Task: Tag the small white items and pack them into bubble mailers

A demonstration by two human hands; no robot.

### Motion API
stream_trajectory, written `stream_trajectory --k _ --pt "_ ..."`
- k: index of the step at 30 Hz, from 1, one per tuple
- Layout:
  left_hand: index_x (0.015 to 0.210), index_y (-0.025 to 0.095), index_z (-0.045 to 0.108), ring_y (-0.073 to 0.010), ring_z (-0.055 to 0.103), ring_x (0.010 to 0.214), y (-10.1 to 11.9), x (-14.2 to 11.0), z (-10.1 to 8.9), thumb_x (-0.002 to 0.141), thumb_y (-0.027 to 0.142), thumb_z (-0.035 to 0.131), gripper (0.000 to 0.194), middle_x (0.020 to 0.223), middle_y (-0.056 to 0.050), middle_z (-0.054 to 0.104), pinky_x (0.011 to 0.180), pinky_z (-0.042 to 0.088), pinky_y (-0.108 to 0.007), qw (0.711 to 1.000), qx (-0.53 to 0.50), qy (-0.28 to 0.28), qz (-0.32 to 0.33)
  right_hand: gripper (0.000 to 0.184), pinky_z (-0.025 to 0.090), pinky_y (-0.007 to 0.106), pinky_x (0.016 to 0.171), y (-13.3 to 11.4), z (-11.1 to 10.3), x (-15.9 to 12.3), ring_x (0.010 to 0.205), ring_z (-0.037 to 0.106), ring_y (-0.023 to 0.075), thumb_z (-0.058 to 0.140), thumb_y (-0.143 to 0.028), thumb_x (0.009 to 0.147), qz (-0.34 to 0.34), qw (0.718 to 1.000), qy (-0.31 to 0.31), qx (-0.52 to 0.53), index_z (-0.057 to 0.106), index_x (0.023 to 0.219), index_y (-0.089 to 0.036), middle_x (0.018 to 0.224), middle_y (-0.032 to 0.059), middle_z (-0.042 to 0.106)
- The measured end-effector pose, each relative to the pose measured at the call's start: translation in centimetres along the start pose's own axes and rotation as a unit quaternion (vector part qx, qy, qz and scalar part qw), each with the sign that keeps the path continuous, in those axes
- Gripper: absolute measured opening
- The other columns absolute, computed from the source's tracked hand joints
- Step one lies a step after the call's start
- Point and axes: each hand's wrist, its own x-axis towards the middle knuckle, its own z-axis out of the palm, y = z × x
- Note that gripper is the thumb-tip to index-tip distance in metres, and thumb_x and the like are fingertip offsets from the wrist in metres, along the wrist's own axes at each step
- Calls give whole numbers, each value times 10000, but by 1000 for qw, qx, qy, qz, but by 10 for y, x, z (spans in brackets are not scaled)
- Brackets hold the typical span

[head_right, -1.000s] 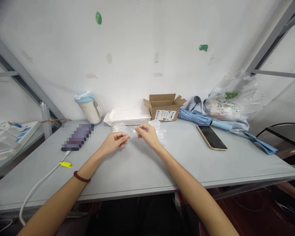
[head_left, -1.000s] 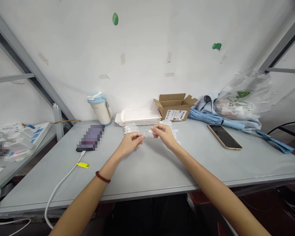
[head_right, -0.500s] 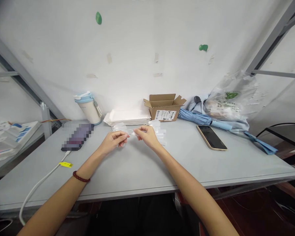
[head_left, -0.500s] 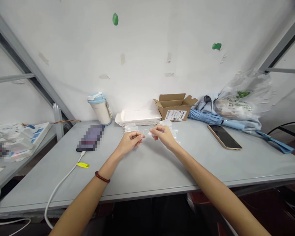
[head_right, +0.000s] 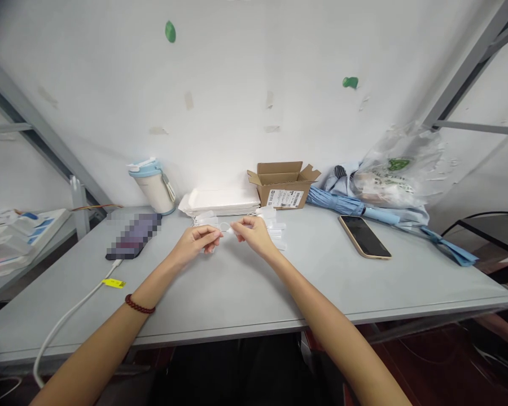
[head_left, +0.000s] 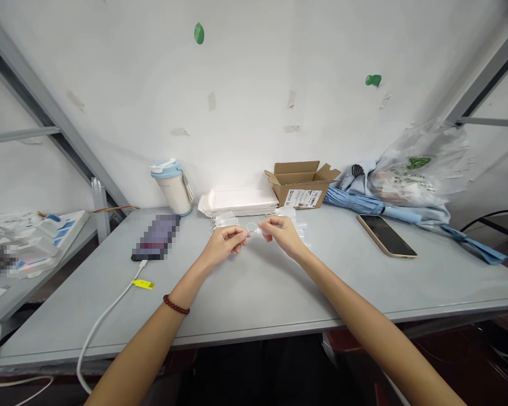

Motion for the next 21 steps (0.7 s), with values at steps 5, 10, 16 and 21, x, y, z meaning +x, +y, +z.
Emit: stream_trajectory --k 5,10,16,21 --pt "731 148 627 -81 448 507 1 -1 0 745 449 609 302 646 -9 559 484 370 -221 1000 4 -4 0 282 359 244 541 -1 0 0 480 441 88 577 -341 731 2 1000 0 -1 495 520 -172 471 -40 489" --pt "703 148 634 -87 453 504 1 -1 0 733 454 614 308 618 -9 559 477 384 -221 1000 9 -7 -2 279 359 245 540 -1 0 -1 483 441 90 574 -346 731 5 1000 -2 -6 497 525 -175 471 -39 490" --pt "700 147 642 -94 460 505 1 0 -1 734 432 616 288 584 -8 560 487 386 -231 1000 4 -17 -2 279 353 244 538 0 0 0 476 436 88 568 -337 734 0 1000 -6 -10 494 520 -174 459 -40 488" --pt "721 152 641 -98 469 520 -1 0 -2 750 428 601 280 629 -18 579 500 387 -236 1000 3 -24 -2 280 341 243 532 0 -1 0 475 424 87 571 -333 737 2 1000 -16 -8 483 522 -177 459 -43 479"
